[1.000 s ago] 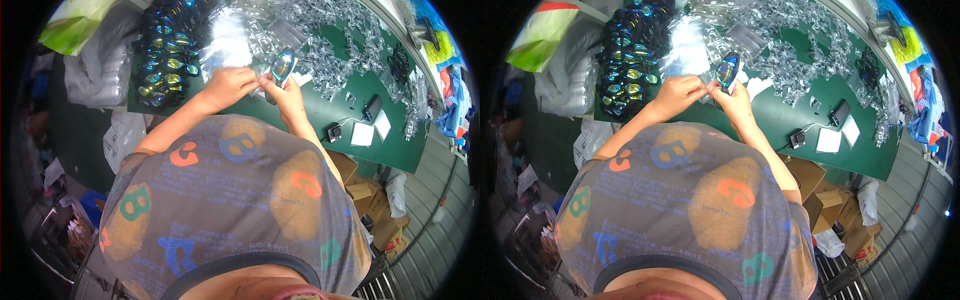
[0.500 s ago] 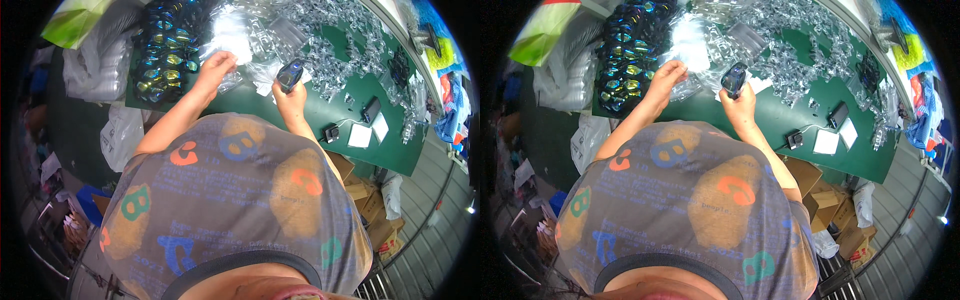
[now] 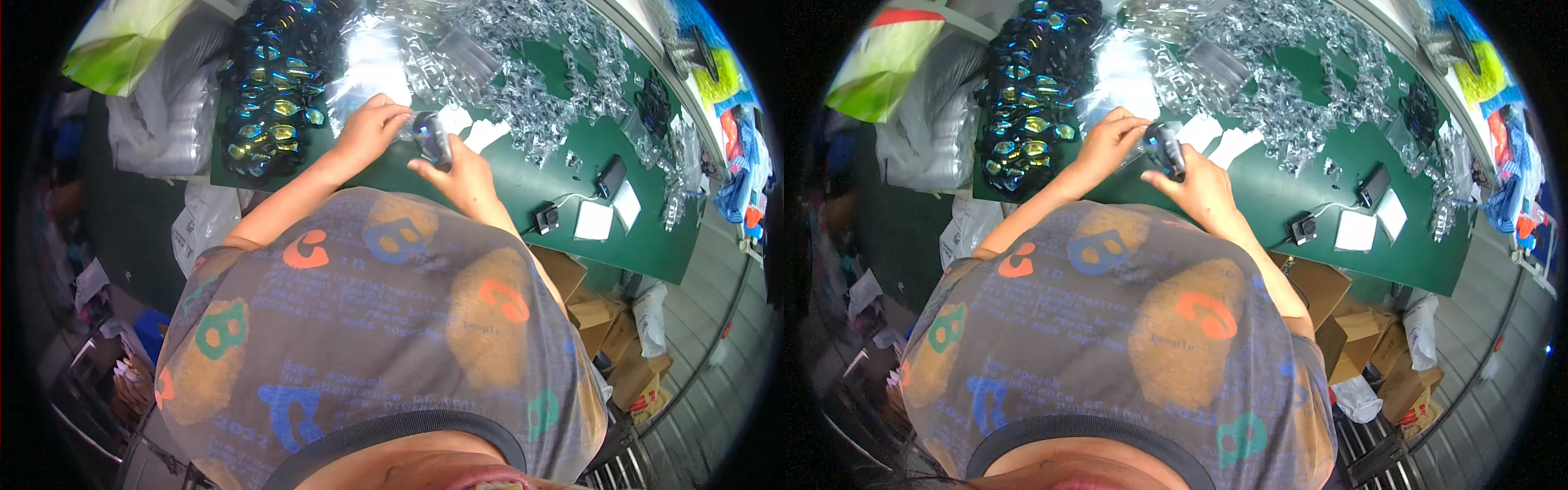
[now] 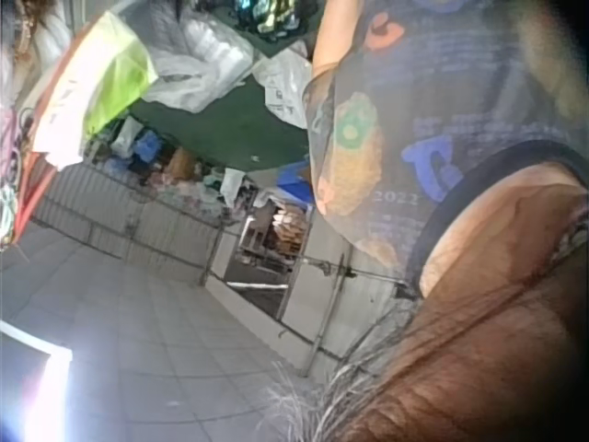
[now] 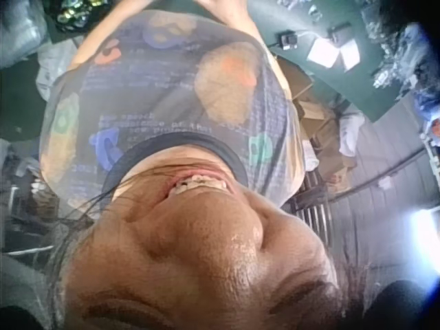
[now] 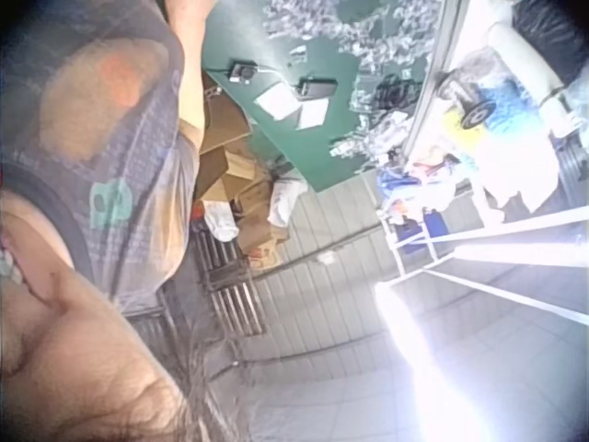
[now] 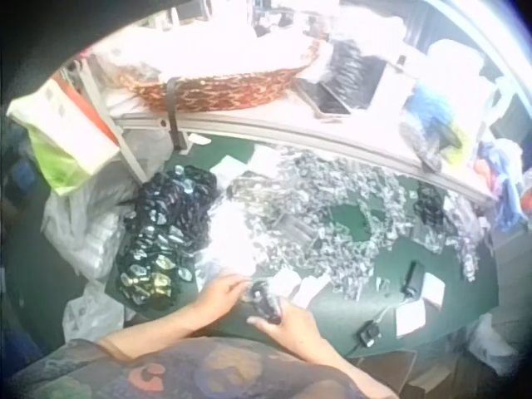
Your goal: Packaging swimming goggles into small plastic bags at a workbench.
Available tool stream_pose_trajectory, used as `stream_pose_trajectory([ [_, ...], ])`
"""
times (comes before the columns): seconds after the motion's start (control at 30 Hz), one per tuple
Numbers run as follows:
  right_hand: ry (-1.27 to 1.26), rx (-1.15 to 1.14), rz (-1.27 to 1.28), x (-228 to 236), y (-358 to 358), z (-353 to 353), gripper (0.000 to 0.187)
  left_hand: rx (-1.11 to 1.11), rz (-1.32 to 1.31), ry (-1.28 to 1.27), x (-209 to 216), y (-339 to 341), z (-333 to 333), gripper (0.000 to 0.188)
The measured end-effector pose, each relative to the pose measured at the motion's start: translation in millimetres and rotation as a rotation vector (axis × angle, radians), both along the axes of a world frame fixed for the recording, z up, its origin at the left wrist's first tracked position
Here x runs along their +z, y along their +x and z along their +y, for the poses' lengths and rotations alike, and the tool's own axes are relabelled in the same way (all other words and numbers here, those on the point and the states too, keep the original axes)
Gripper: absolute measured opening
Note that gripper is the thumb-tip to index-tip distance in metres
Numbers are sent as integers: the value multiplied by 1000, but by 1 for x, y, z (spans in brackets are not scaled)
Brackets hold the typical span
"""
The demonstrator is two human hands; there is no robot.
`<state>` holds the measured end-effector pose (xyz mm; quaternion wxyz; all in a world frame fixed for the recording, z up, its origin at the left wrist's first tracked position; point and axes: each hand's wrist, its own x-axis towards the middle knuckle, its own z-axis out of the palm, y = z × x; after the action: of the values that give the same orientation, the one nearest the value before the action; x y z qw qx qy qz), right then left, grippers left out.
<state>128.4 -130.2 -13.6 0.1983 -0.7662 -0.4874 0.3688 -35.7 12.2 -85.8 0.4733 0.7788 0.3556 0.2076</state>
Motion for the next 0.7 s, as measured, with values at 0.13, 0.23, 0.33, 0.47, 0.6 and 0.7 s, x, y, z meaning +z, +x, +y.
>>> stream_pose_trajectory([
  [0.13, 139, 188, -190, -10, 2, -18, 50, -92, 20, 146, 20, 10, -6, 20],
  [0.23, 193, 260, -311, -25, 10, -22, 43, -61, 13, 10, 28, 12, -10, 20],
  [0.33, 164, 271, -364, -29, 11, -17, 42, -88, 22, -1, 35, 10, -12, 14],
  [0.47, 117, 216, -254, -31, 9, -4, 40, -190, -65, 271, 46, 10, -17, 12],
  [0.6, 110, -235, 903, -81, 8, 0, 38, -171, -102, 363, 47, 6, -14, 12],
  [0.7, 65, -359, 1515, -77, -9, -1, 37, -96, -122, 240, 45, 0, -21, 12],
])
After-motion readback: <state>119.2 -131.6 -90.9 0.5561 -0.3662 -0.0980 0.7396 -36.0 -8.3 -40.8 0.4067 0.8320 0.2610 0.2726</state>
